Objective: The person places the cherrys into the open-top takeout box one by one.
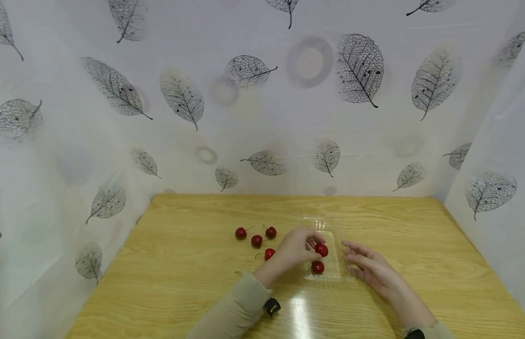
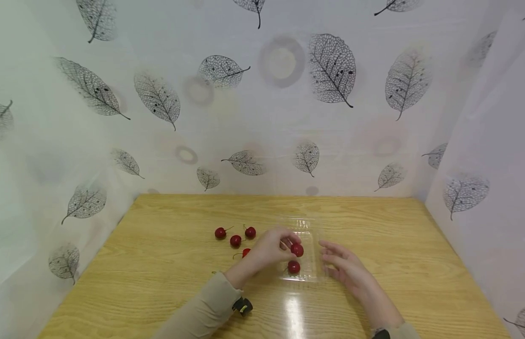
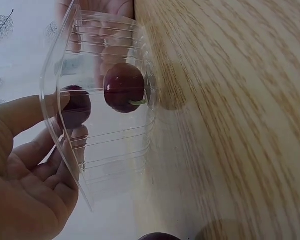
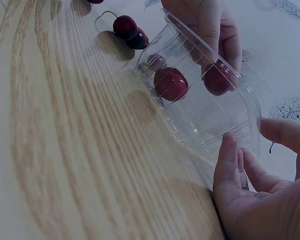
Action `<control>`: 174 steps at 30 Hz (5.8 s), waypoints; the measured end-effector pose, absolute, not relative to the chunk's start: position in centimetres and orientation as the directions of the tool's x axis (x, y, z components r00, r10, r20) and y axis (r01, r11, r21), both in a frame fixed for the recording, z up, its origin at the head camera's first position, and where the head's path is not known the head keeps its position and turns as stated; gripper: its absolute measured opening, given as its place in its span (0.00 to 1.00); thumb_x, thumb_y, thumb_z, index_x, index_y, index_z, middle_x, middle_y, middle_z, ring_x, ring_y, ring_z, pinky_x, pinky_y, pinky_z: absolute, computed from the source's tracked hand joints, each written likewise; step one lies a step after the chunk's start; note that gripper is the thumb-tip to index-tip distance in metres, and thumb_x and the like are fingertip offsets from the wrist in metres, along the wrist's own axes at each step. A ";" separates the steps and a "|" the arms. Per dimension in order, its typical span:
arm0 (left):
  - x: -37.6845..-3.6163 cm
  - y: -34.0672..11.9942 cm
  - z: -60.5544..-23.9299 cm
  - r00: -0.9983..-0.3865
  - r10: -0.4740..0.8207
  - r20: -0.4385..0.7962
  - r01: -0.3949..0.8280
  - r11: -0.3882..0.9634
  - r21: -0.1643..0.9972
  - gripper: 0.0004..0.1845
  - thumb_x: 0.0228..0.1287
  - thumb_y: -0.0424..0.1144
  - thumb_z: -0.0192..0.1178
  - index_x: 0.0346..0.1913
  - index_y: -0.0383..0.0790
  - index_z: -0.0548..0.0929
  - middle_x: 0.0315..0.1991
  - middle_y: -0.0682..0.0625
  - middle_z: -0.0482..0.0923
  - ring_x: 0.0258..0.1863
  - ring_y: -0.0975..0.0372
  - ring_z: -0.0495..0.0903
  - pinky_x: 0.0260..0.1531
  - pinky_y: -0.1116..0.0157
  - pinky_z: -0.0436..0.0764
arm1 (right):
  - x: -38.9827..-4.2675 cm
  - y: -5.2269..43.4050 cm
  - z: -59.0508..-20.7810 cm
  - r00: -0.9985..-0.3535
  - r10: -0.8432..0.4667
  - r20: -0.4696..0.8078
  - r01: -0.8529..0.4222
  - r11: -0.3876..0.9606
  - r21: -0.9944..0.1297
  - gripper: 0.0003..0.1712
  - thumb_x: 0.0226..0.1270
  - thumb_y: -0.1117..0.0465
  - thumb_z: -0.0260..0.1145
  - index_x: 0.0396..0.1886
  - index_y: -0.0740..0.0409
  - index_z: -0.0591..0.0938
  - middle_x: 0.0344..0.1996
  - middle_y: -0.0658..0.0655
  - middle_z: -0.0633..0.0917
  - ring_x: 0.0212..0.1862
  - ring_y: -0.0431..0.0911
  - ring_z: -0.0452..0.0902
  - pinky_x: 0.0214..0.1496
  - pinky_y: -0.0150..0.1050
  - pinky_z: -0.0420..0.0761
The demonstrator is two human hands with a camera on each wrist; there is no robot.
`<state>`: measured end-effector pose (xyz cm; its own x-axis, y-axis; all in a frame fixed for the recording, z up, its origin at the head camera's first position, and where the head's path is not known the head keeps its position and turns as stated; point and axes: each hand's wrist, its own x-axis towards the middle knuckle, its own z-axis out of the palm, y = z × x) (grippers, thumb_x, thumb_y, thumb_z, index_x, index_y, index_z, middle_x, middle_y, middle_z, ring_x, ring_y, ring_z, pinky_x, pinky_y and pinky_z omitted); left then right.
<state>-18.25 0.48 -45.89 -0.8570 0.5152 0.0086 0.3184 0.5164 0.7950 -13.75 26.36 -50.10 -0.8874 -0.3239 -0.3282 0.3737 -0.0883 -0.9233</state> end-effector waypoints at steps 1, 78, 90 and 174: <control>-18.2 0.5 -45.9 -0.856 0.517 0.011 0.323 0.518 0.792 0.17 0.58 0.28 0.78 0.49 0.41 0.89 0.43 0.51 0.87 0.38 0.69 0.82 0.40 0.77 0.81 | -13.7 26.3 -50.1 -0.888 -0.319 -0.330 0.374 -0.085 -0.924 0.30 0.84 0.60 0.58 0.81 0.53 0.68 0.61 0.45 0.74 0.59 0.35 0.77 0.60 0.31 0.84; -19.9 -6.7 -43.6 -0.951 0.295 0.092 0.223 0.451 0.864 0.11 0.71 0.33 0.69 0.53 0.39 0.89 0.49 0.44 0.90 0.45 0.55 0.88 0.44 0.65 0.88 | -13.6 26.2 -50.0 -0.890 -0.334 -0.310 0.368 -0.126 -0.921 0.24 0.83 0.63 0.58 0.73 0.45 0.75 0.57 0.42 0.78 0.55 0.33 0.80 0.58 0.29 0.85; -20.8 -10.1 -43.3 -0.968 0.214 0.134 0.221 0.467 0.856 0.12 0.70 0.30 0.68 0.54 0.37 0.88 0.49 0.42 0.89 0.47 0.52 0.88 0.52 0.55 0.88 | -13.5 26.3 -49.9 -0.889 -0.341 -0.308 0.372 -0.142 -0.917 0.20 0.83 0.63 0.58 0.67 0.39 0.78 0.56 0.42 0.79 0.55 0.33 0.79 0.57 0.29 0.84; -21.8 -16.7 -49.2 -0.994 0.072 -0.083 -0.026 0.584 0.811 0.14 0.65 0.37 0.75 0.50 0.36 0.88 0.43 0.45 0.87 0.43 0.57 0.83 0.49 0.59 0.84 | -13.7 26.8 -50.6 -0.889 -0.343 -0.303 0.374 -0.163 -0.913 0.19 0.84 0.63 0.57 0.64 0.36 0.80 0.57 0.41 0.80 0.56 0.33 0.80 0.60 0.30 0.84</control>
